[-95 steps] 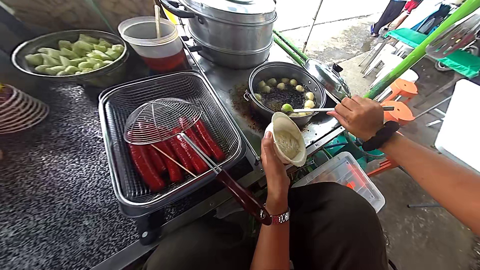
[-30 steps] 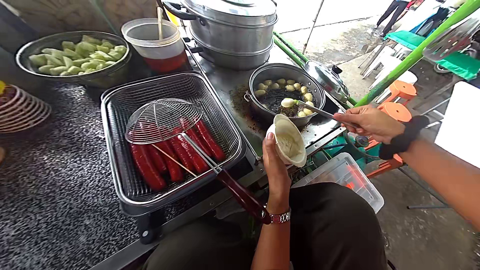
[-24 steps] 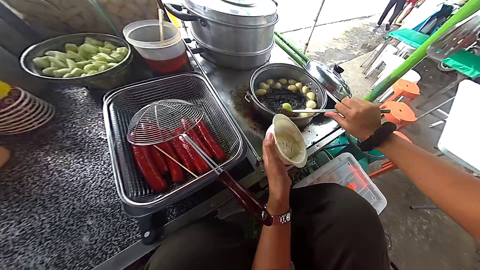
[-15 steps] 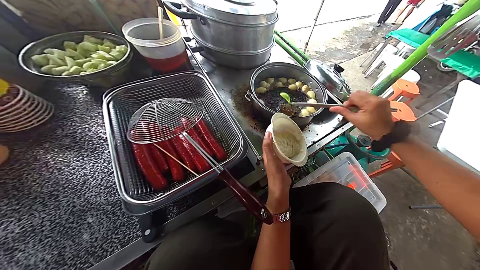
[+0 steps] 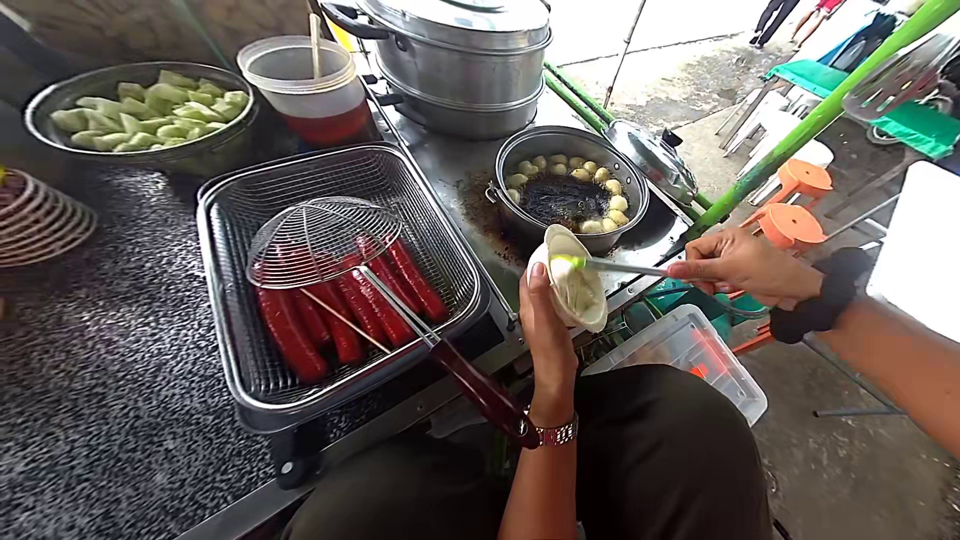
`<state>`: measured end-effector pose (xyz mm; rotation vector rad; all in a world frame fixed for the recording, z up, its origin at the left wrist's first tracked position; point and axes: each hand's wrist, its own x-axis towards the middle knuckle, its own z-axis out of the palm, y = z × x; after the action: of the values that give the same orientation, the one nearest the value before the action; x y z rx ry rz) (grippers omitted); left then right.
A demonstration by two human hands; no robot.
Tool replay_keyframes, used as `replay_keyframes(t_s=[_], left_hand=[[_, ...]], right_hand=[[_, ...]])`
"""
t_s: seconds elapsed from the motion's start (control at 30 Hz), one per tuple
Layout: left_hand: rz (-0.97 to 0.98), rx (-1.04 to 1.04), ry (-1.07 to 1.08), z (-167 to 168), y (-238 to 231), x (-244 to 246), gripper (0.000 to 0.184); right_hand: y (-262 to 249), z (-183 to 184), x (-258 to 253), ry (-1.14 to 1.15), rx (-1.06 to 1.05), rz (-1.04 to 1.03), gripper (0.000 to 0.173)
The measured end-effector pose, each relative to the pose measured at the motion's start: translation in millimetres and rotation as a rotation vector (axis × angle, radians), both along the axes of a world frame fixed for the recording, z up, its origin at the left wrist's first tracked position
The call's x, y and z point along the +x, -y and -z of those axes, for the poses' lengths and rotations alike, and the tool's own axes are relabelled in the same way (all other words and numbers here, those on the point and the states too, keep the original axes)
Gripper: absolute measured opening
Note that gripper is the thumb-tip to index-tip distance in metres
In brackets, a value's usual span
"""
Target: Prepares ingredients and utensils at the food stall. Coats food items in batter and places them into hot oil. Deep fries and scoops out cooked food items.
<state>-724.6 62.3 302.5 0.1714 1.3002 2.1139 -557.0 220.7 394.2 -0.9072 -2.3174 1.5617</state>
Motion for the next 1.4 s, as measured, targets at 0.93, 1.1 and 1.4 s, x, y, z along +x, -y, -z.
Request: replay_keyframes(t_s=[0.93, 1.1, 1.4], left_hand=[[0.04, 0.029, 0.165, -11.6, 4.5, -2.0, 0.051], [0.067, 0.05, 0.2, -16.0, 5.1, 1.3, 0.05], [0.004, 0.047, 0.014, -3.5, 1.1, 0.4, 0.05]], right_hand=[[-33.5, 1.9, -10.6, -0.185, 1.034, -0.039, 0.043], [-19.9, 2.8, -1.9, -0.193, 1.259, -0.317, 0.047], [0.9, 7.7, 4.9, -0.094, 0.542, -0.195, 0.036]])
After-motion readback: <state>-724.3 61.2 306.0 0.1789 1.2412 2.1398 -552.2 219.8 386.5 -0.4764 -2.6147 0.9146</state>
